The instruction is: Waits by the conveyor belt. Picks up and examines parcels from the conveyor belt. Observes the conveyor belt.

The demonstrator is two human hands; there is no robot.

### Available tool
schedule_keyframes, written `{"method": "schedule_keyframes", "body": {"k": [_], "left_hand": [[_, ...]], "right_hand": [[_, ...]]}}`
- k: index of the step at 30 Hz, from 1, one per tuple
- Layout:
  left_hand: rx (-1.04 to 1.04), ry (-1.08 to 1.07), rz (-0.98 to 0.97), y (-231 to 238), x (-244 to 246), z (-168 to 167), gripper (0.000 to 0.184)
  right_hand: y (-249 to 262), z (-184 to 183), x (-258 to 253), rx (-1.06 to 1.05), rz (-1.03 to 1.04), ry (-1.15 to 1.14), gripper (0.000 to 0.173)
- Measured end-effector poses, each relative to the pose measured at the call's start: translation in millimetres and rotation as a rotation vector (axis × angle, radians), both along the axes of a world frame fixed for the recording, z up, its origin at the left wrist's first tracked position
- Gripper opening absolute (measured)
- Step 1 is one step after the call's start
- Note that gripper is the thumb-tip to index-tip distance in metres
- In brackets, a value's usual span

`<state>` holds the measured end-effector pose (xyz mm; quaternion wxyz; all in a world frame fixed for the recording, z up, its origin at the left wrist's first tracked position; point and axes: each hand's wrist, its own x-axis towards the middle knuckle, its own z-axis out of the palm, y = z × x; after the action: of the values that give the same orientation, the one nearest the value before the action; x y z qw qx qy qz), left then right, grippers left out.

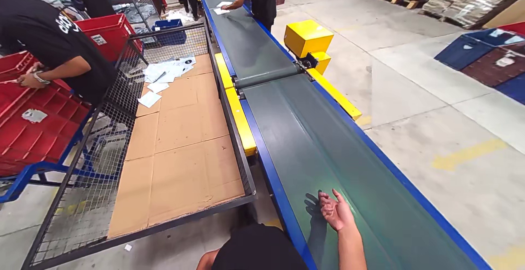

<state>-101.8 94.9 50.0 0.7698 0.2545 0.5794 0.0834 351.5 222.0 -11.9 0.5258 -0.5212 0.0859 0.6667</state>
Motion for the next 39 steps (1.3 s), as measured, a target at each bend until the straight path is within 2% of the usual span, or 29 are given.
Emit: {"method": "schedule_keyframes", "body": {"k": [3,6,8,12,15,17,20,22,25,30,33,36,39], "left_hand": [[-0.005,-0.031,0.013,-2,-2,-3,0.031],[-0.023,-0.033,-0.048,1,0,-5,0.031],[-0.024,-0.020,-0.070,2,-1,-10,0.031],[-0.067,0.018,-0.023,5,5,3,0.032],[-0.075,0.008,-0.046,7,5,6,0.033],[-0.077,0.016,-0.062,9,5,5,0.033],[-0.087,0.049,-0.077,8,5,4,0.032],[-0.082,0.043,-0.079,6,3,-6,0.032],[-0.077,-0.013,-0.046,4,0,-14,0.031],[-0.081,-0.031,-0.043,8,3,2,0.031],[-0.061,-0.005,-0.059,11,5,9,0.031],[-0.062,0.000,-0.068,9,3,-3,0.032],[-0.079,0.001,-0.094,7,-1,-24,0.033]], "right_hand": [[-3,0,3,0.003,-0.028,0.001,0.050],[-6,-5,0,0.011,-0.095,-0.016,0.035],[-6,-5,-3,0.033,-0.113,-0.013,0.036],[-6,-3,-3,0.024,-0.100,-0.038,0.039],[-5,-4,3,0.013,-0.116,-0.066,0.024],[-3,-3,6,0.011,-0.074,-0.104,0.029],[-1,-2,12,0.013,-0.019,-0.092,0.047],[-1,-2,14,-0.006,-0.015,-0.092,0.045],[-1,1,14,-0.048,-0.031,-0.129,0.029],[-4,7,25,-0.024,-0.006,-0.025,0.045],[-5,4,24,-0.072,-0.053,-0.107,0.032],[-6,2,22,-0.076,-0.111,-0.109,0.027],[-8,-3,26,-0.026,-0.064,-0.108,0.041]]}}
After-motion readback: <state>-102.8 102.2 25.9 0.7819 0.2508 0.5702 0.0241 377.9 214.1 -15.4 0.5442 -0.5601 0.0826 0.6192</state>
